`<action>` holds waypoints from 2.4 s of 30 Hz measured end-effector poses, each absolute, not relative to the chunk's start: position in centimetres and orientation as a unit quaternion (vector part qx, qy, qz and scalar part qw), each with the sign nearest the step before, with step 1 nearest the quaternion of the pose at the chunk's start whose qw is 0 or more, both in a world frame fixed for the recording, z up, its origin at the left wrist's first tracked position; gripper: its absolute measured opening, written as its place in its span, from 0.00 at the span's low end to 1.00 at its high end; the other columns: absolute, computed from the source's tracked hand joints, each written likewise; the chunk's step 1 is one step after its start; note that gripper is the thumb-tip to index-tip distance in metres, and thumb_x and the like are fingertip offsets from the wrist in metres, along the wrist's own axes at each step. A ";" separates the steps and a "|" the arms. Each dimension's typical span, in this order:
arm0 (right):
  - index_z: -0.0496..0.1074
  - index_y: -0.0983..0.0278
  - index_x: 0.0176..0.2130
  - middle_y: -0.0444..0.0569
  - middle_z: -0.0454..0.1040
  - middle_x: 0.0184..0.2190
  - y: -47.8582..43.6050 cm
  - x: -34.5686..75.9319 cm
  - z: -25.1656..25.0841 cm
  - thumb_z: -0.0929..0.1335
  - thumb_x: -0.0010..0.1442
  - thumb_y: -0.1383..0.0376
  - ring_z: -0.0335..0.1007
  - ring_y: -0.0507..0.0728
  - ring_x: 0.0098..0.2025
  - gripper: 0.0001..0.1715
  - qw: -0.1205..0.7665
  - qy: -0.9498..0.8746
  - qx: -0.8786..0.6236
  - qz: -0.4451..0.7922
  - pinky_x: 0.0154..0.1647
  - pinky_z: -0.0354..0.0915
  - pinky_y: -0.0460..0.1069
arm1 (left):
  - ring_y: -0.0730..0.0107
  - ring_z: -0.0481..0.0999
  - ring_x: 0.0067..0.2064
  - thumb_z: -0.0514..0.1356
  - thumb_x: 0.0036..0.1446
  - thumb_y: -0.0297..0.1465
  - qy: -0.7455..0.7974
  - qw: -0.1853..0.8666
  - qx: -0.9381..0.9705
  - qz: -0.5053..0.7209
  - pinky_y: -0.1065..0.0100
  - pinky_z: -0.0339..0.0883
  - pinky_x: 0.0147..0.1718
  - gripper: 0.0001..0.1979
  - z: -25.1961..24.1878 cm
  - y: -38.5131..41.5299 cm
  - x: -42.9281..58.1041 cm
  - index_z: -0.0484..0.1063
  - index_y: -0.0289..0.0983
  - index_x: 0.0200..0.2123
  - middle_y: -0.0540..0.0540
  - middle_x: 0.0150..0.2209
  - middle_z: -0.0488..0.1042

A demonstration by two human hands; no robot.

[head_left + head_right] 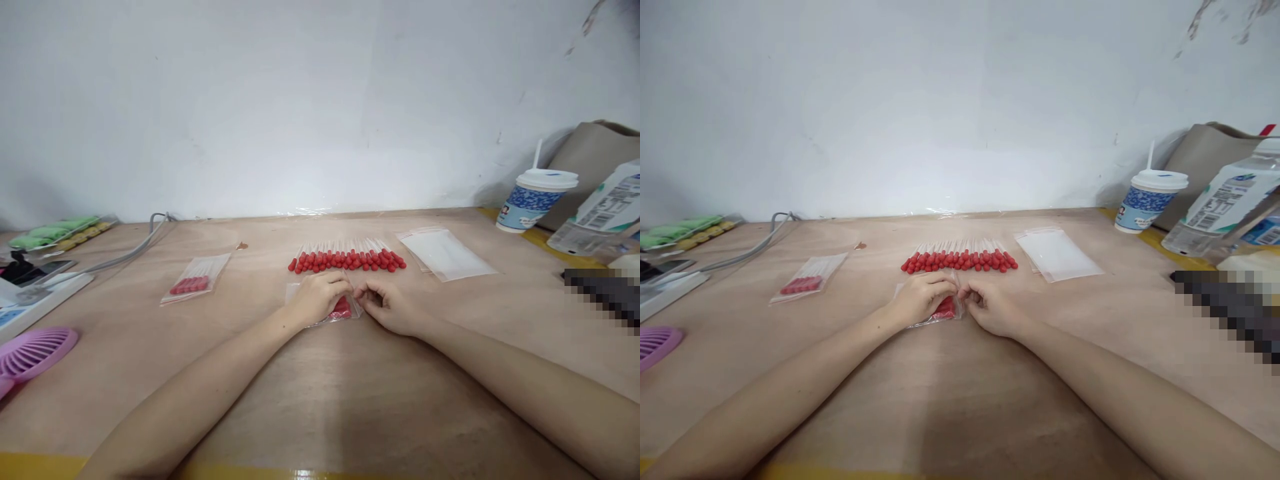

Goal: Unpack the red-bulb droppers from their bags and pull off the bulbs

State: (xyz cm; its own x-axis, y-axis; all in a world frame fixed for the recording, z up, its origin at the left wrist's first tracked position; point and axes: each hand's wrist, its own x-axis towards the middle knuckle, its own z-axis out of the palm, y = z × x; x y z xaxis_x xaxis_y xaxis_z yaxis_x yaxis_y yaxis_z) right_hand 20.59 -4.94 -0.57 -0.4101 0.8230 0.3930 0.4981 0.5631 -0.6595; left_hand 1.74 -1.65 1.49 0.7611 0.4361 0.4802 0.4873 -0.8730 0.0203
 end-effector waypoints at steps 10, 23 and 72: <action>0.68 0.63 0.25 0.44 0.68 0.22 -3.7 21.1 -0.2 0.57 0.59 0.74 0.56 0.51 0.30 0.17 0.279 -0.891 -0.260 -0.248 0.38 0.50 0.51 | 0.70 0.70 0.33 0.49 0.60 0.26 -0.215 0.187 -0.948 -0.140 0.71 0.59 0.26 0.09 1.9 -1.7 1.7 0.67 0.36 0.31 0.49 0.30 0.71; 0.69 0.64 0.34 0.50 0.72 0.32 -3.8 22.3 0.7 0.60 0.61 0.64 0.60 0.55 0.36 0.11 0.214 -0.923 -0.300 -0.106 0.37 0.52 0.51 | 0.71 0.72 0.43 0.46 0.58 0.18 -0.214 0.090 -0.969 -0.089 0.71 0.64 0.38 0.16 6.3 -1.6 -0.6 0.65 0.39 0.44 0.49 0.51 0.67; 0.66 0.65 0.32 0.45 0.68 0.28 -3.6 19.2 0.8 0.65 0.54 0.58 0.62 0.51 0.29 0.11 0.278 -0.809 -0.410 0.317 0.28 0.58 0.46 | 0.63 0.66 0.51 0.53 0.58 0.39 -0.361 -0.179 -0.888 -0.221 0.59 0.60 0.50 0.22 1.2 -4.6 -2.5 0.57 0.39 0.54 0.43 0.52 0.66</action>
